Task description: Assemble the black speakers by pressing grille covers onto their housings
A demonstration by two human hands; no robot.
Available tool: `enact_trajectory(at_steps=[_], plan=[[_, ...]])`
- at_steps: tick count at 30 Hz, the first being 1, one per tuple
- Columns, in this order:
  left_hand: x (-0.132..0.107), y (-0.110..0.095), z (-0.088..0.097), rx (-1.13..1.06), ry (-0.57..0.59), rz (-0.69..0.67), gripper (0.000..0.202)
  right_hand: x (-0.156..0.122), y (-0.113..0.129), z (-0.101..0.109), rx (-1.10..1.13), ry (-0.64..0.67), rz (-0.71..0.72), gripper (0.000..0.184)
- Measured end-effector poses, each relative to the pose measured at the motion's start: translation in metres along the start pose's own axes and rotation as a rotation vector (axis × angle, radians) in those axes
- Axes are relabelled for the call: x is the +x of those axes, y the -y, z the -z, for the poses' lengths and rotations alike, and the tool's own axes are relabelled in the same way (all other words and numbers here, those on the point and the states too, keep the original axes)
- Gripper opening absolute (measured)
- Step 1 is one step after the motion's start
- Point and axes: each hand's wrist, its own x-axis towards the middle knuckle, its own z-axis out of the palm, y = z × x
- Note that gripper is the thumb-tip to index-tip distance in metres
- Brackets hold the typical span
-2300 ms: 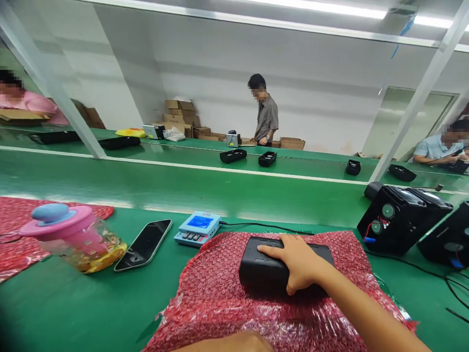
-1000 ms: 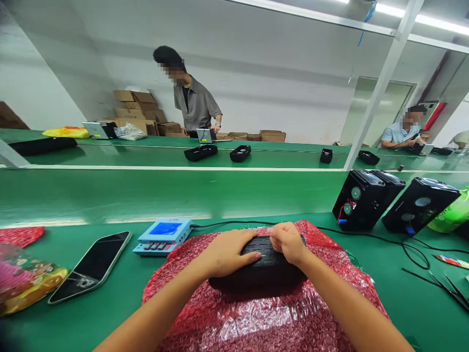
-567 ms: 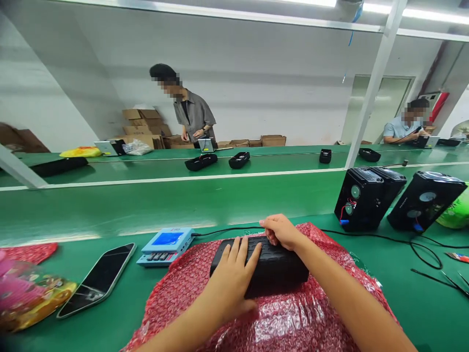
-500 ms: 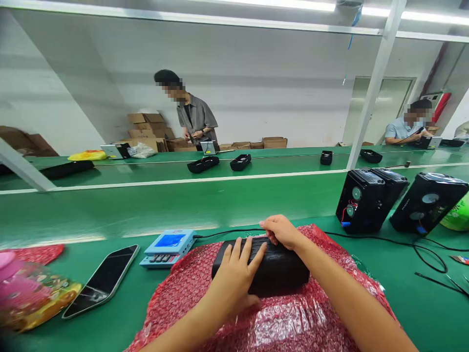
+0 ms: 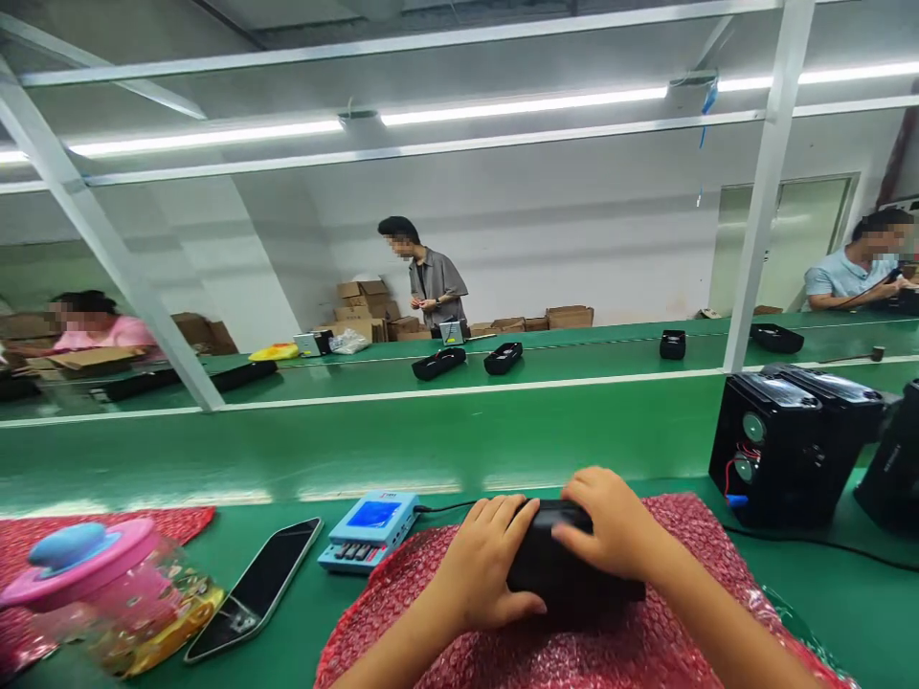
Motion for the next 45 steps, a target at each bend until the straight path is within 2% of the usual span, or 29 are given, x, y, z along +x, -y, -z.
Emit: enact_trajectory(at_steps=[3, 4, 6, 12, 22, 45], plan=[[0.012, 0.009, 0.004, -0.034, 0.010, -0.023, 0.101, -0.020, -0.003, -0.015, -0.106, 0.095, 0.039, 0.078], [0.017, 0.012, 0.005, -0.048, 0.020, -0.033, 0.101, -0.022, -0.006, -0.020, -0.164, 0.125, 0.033, 0.088], [0.023, 0.018, 0.007, -0.076, 0.042, -0.052, 0.099, -0.020, -0.011, -0.026, -0.255, 0.168, 0.011, 0.094], [0.028, 0.022, 0.009, -0.096, 0.063, -0.039, 0.102, -0.013, -0.020, -0.026, -0.251, 0.184, 0.062, 0.085], [0.026, 0.019, 0.007, -0.107, 0.072, -0.037, 0.101, -0.020, -0.027, -0.033, -0.254, 0.064, 0.145, 0.062], [0.021, 0.014, 0.006, -0.074, 0.065, -0.030, 0.099, -0.027, -0.027, -0.039, -0.268, -0.061, 0.218, 0.057]])
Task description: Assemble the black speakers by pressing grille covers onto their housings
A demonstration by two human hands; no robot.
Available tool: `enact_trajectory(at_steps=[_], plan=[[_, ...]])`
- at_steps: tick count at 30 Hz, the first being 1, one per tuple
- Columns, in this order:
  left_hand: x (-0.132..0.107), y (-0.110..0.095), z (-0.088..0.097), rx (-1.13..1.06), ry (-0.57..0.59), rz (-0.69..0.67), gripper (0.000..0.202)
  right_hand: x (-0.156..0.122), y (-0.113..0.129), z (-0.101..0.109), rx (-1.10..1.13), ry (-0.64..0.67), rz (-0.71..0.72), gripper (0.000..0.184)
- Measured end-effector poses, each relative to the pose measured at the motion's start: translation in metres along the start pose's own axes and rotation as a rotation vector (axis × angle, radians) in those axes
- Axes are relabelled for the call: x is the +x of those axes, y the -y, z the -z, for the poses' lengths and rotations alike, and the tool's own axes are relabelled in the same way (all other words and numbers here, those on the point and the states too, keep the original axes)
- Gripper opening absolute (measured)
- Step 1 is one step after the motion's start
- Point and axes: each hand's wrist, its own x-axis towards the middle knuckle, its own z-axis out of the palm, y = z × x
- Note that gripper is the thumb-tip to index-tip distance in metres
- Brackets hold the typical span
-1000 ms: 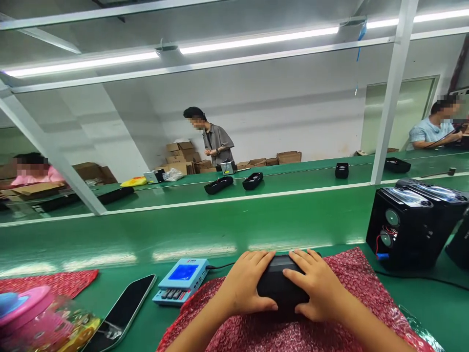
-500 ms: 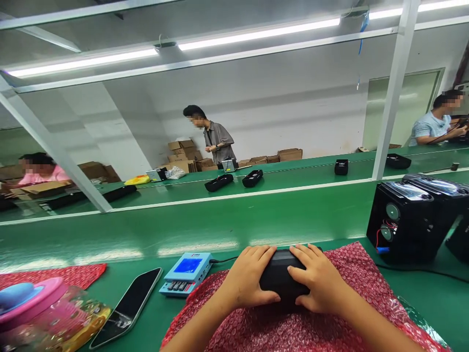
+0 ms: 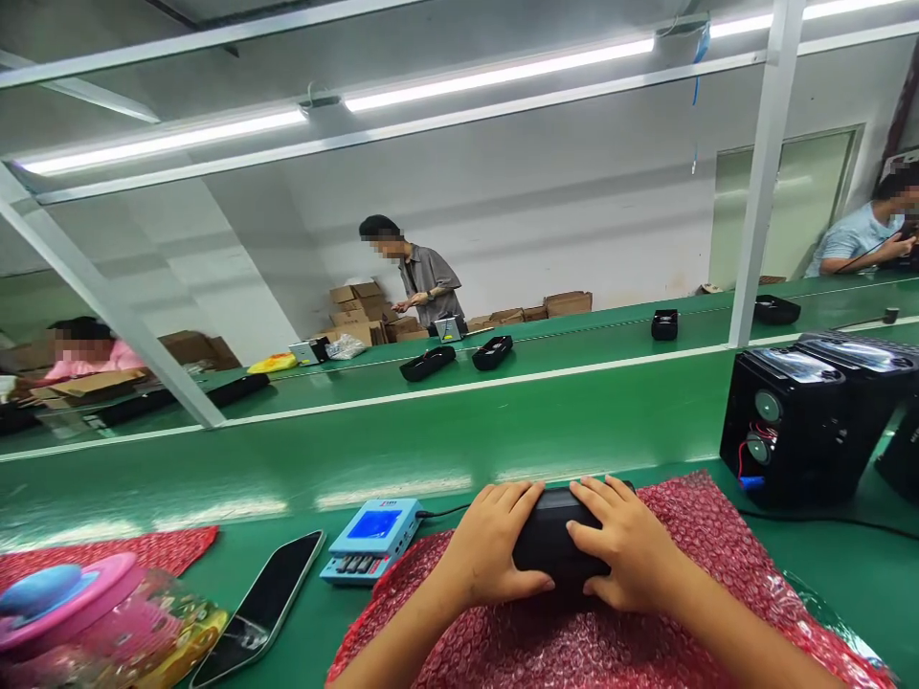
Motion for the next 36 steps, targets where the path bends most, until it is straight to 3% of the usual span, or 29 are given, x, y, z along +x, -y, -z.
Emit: enact_trajectory(at_steps=[36], plan=[[-0.0003, -0.0018, 0.0022, 0.029, -0.011, -0.025, 0.098, -0.0016, 0.0008, 0.0046, -0.067, -0.065, 0.103, 0.054]])
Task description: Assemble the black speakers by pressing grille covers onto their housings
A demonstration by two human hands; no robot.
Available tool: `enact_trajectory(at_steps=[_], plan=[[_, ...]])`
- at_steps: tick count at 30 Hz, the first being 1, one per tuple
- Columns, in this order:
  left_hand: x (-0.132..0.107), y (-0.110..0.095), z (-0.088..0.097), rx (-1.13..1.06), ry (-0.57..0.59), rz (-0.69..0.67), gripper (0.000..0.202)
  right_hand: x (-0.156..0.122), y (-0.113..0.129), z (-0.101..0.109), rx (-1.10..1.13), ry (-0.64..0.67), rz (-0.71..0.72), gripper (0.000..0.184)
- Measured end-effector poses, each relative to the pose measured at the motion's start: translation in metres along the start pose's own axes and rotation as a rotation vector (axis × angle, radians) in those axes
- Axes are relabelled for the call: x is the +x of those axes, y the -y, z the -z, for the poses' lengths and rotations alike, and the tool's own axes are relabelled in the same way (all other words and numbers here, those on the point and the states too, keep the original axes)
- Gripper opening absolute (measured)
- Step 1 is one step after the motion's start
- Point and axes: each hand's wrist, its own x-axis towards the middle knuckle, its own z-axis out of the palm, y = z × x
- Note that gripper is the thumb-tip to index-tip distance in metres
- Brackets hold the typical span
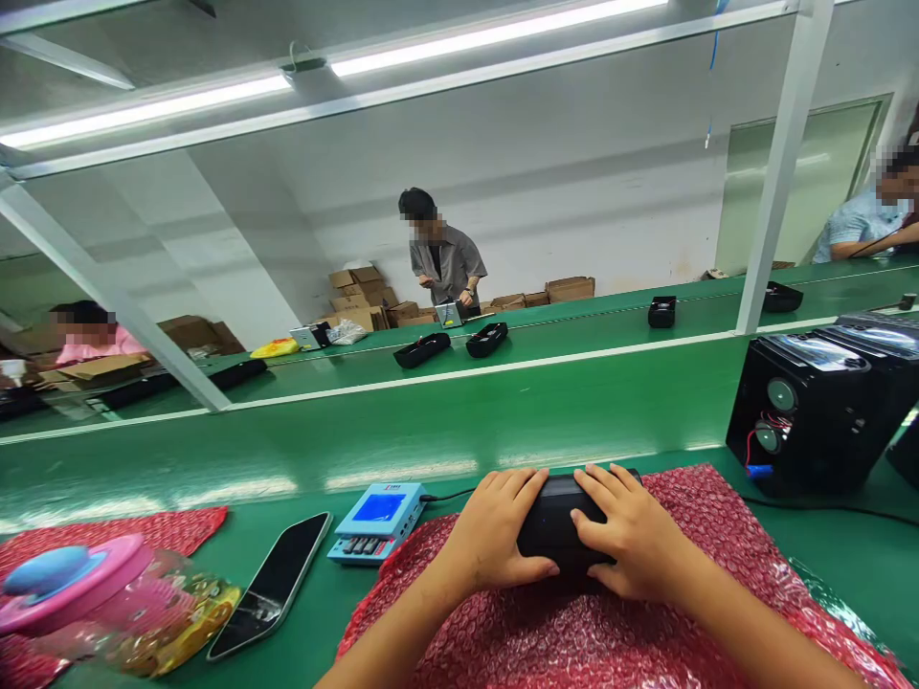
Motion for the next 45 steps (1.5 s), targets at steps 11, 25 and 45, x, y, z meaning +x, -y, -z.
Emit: enact_trajectory(at_steps=[11, 25, 45], plan=[[0.001, 0.000, -0.001, 0.007, 0.005, 0.002, 0.098, 0.001, 0.002, 0.003, -0.031, 0.055, 0.014, 0.051], [-0.003, -0.002, -0.003, -0.003, 0.001, 0.015, 0.097, 0.006, 0.014, -0.005, -0.153, 0.138, -0.030, 0.080], [-0.003, -0.001, -0.004, -0.006, -0.013, 0.003, 0.097, 0.004, 0.015, -0.004, -0.125, 0.074, -0.032, 0.064]])
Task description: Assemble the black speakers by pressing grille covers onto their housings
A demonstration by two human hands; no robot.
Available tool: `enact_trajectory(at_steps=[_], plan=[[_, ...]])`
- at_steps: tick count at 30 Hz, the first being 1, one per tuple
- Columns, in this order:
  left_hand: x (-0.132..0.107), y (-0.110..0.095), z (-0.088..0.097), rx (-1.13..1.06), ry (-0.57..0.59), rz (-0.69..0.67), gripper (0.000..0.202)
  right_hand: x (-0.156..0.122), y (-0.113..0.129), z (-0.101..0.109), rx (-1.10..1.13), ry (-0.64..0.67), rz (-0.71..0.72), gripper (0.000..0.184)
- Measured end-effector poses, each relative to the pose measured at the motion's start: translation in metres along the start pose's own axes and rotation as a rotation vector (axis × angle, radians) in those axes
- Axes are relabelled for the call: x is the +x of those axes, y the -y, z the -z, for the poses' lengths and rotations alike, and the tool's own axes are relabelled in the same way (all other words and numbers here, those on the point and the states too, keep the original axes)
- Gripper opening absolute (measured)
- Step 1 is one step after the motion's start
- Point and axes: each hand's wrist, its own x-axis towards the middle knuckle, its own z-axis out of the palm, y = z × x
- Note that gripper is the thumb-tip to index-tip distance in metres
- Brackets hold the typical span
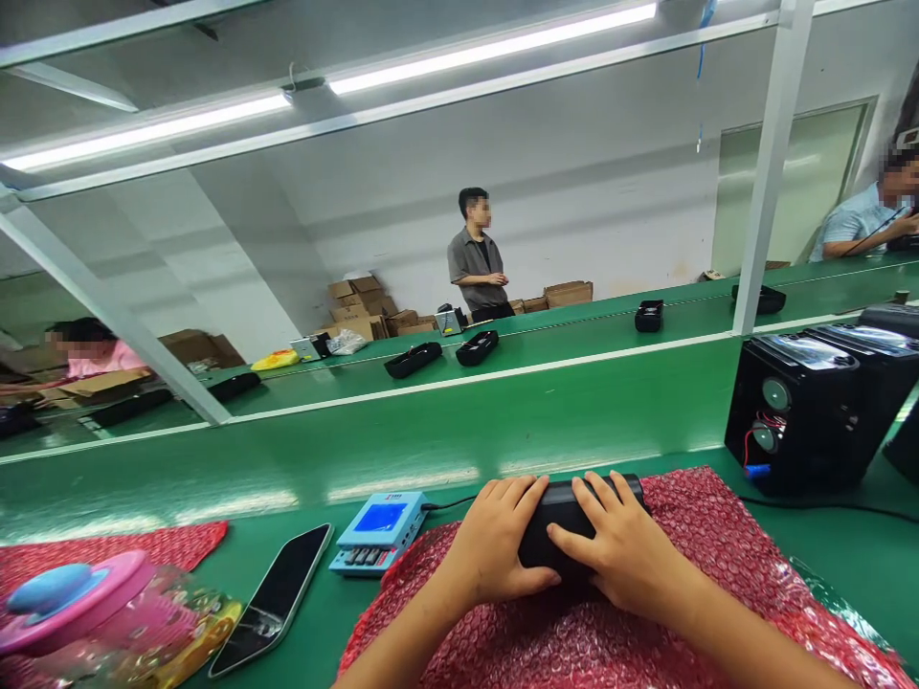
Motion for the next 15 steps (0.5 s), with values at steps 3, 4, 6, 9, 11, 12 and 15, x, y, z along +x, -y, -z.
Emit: enact_trajectory(at_steps=[3, 4, 6, 9, 11, 12, 15], plan=[[0.0001, 0.0002, 0.0000, -0.006, 0.005, 0.010, 0.097, 0.0010, 0.0003, 0.0017, -0.014, 0.014, -0.004, 0.062], [0.0002, 0.0001, 0.0001, -0.007, 0.011, 0.015, 0.097, 0.0014, 0.0005, 0.0022, -0.018, 0.020, -0.009, 0.062], [0.0004, -0.0001, 0.0000, -0.006, 0.022, 0.022, 0.097, 0.0020, 0.0012, 0.0025, -0.028, 0.037, -0.021, 0.064], [0.0004, -0.0003, -0.0007, -0.003, 0.016, 0.010, 0.096, 0.0023, 0.0030, 0.0007, -0.066, 0.028, -0.019, 0.061], [0.0002, -0.0003, -0.0013, 0.003, 0.006, 0.004, 0.095, 0.0024, 0.0047, -0.0015, -0.110, -0.010, -0.013, 0.058], [0.0000, -0.0004, -0.0015, 0.005, 0.003, 0.002, 0.094, 0.0026, 0.0057, -0.0025, -0.132, -0.028, -0.011, 0.059], [-0.0009, -0.0014, -0.0016, 0.013, 0.002, 0.000, 0.094, 0.0039, 0.0092, -0.0040, -0.185, -0.073, 0.006, 0.060]])
